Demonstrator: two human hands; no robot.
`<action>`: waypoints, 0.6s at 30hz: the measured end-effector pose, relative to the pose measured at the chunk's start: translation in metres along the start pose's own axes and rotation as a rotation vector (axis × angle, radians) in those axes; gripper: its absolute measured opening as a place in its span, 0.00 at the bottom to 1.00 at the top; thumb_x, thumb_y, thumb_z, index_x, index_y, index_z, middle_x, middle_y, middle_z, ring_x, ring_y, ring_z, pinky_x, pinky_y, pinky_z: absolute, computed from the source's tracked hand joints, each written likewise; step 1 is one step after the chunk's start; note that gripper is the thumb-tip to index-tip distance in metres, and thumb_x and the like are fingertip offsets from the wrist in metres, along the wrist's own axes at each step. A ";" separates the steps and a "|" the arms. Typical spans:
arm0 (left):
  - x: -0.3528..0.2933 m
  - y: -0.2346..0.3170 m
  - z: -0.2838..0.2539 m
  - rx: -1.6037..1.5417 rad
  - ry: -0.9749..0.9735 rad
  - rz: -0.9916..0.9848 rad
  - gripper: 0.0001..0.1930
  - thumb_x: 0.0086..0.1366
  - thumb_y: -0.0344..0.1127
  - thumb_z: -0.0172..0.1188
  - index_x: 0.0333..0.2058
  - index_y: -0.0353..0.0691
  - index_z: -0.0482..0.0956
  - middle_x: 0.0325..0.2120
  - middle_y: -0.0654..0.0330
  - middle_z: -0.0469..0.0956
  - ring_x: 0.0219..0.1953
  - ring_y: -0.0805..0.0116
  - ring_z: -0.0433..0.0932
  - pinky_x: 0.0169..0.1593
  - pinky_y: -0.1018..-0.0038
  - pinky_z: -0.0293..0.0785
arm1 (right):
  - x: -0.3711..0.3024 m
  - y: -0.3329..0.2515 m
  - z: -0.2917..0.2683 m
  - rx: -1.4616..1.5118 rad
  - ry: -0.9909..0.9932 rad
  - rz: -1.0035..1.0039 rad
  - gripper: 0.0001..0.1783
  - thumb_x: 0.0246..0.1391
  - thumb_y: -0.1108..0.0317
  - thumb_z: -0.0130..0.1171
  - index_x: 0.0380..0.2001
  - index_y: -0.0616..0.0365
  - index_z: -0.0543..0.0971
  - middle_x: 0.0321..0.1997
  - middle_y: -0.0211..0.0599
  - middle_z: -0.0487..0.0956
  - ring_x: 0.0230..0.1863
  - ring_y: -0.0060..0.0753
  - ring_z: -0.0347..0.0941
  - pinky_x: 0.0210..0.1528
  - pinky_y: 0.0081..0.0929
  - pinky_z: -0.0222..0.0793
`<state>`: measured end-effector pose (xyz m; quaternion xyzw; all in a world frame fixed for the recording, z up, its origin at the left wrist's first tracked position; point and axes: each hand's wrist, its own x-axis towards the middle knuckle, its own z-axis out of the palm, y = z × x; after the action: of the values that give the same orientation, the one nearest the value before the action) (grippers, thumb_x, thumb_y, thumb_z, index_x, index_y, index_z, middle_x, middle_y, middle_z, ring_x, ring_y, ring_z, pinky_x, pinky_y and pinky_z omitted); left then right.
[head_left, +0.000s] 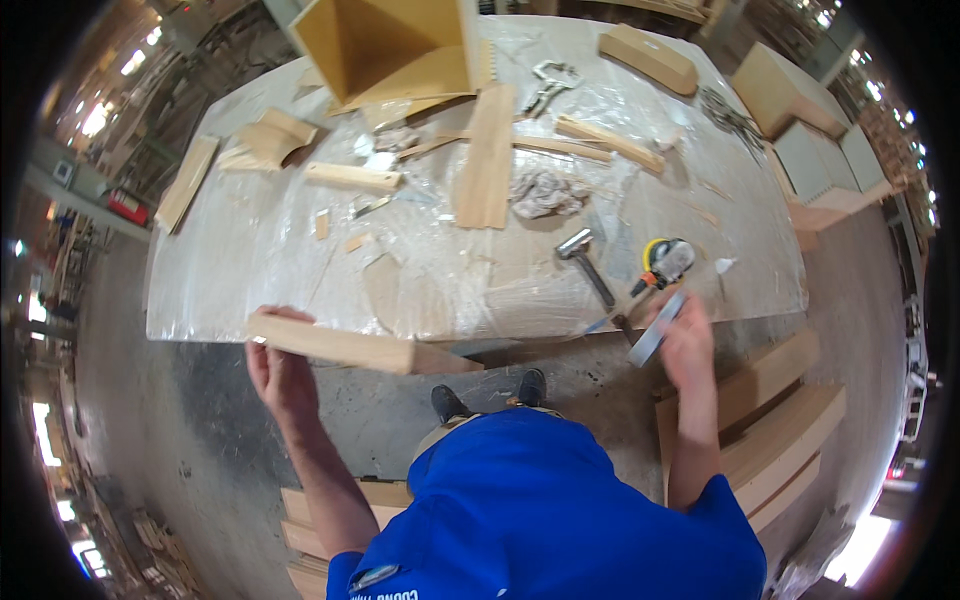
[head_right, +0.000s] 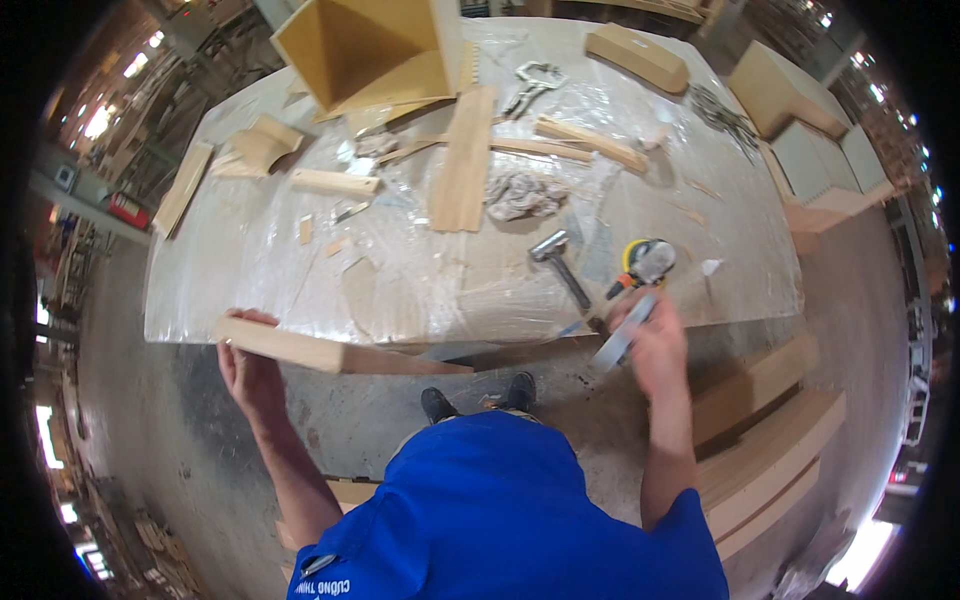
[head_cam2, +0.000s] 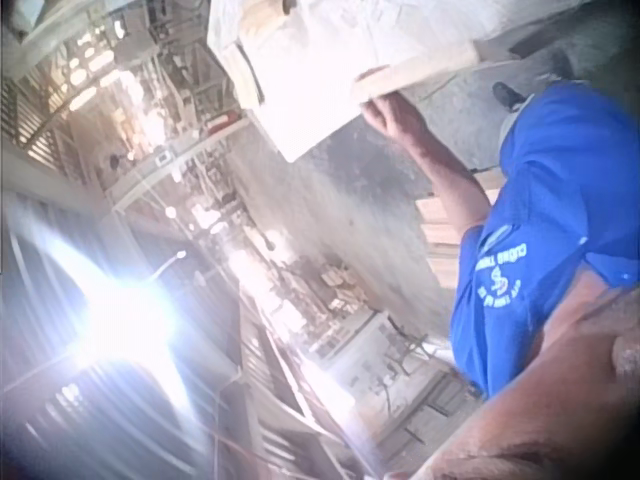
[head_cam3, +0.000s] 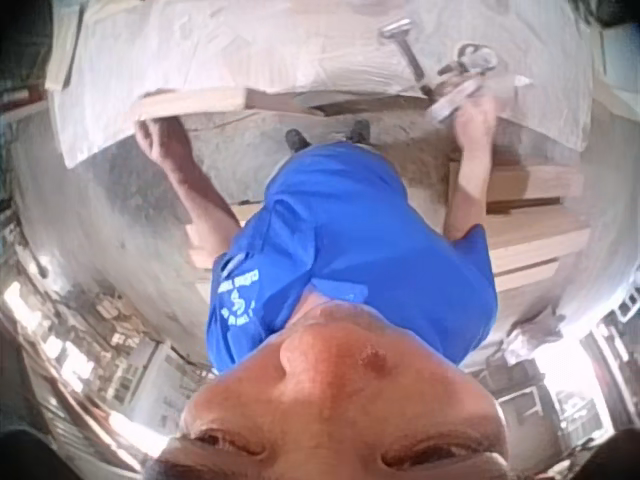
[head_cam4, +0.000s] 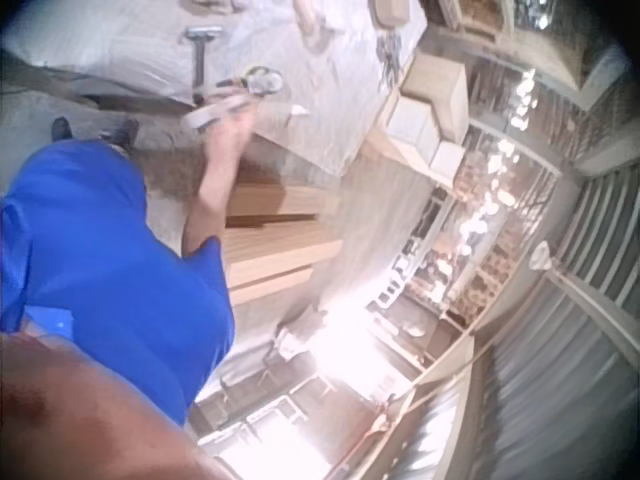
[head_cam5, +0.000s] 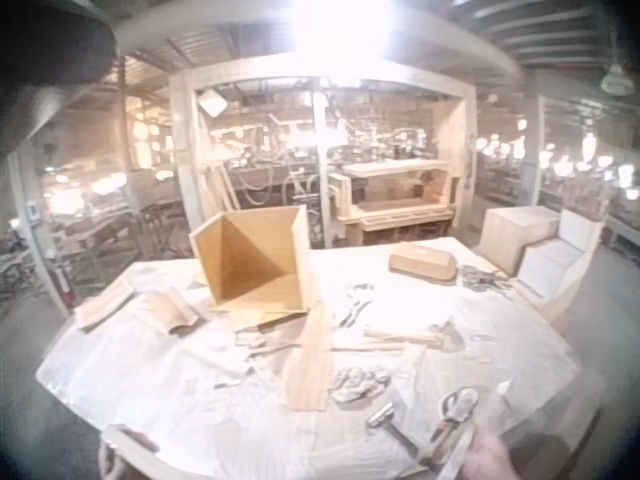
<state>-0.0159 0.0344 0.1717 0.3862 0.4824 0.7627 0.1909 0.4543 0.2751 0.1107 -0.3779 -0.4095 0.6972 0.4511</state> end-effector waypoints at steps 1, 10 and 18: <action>0.002 -0.002 0.000 -0.030 -0.013 0.000 0.24 0.76 0.41 0.61 0.61 0.30 0.71 0.48 0.50 0.78 0.51 0.63 0.76 0.58 0.66 0.69 | -0.028 0.002 0.039 -0.023 -0.106 0.120 0.27 0.50 0.86 0.58 0.54 0.59 0.70 0.45 0.42 0.80 0.44 0.36 0.80 0.53 0.38 0.77; 0.011 -0.014 -0.003 -0.092 -0.018 -0.068 0.26 0.76 0.39 0.61 0.64 0.31 0.69 0.52 0.57 0.77 0.54 0.70 0.75 0.60 0.71 0.68 | -0.112 0.011 0.150 -0.313 -0.469 0.246 0.12 0.67 0.73 0.61 0.51 0.61 0.74 0.36 0.43 0.84 0.38 0.32 0.82 0.44 0.31 0.78; 0.008 -0.003 -0.008 -0.177 -0.104 -0.115 0.31 0.72 0.46 0.66 0.64 0.31 0.69 0.57 0.57 0.75 0.60 0.67 0.71 0.66 0.67 0.62 | -0.048 -0.110 0.265 -0.863 -0.529 -0.428 0.08 0.68 0.68 0.61 0.36 0.62 0.79 0.27 0.31 0.77 0.28 0.21 0.71 0.33 0.25 0.67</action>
<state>-0.0275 0.0363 0.1702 0.3784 0.4240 0.7691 0.2923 0.2671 0.1973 0.3188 -0.2488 -0.8253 0.4299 0.2686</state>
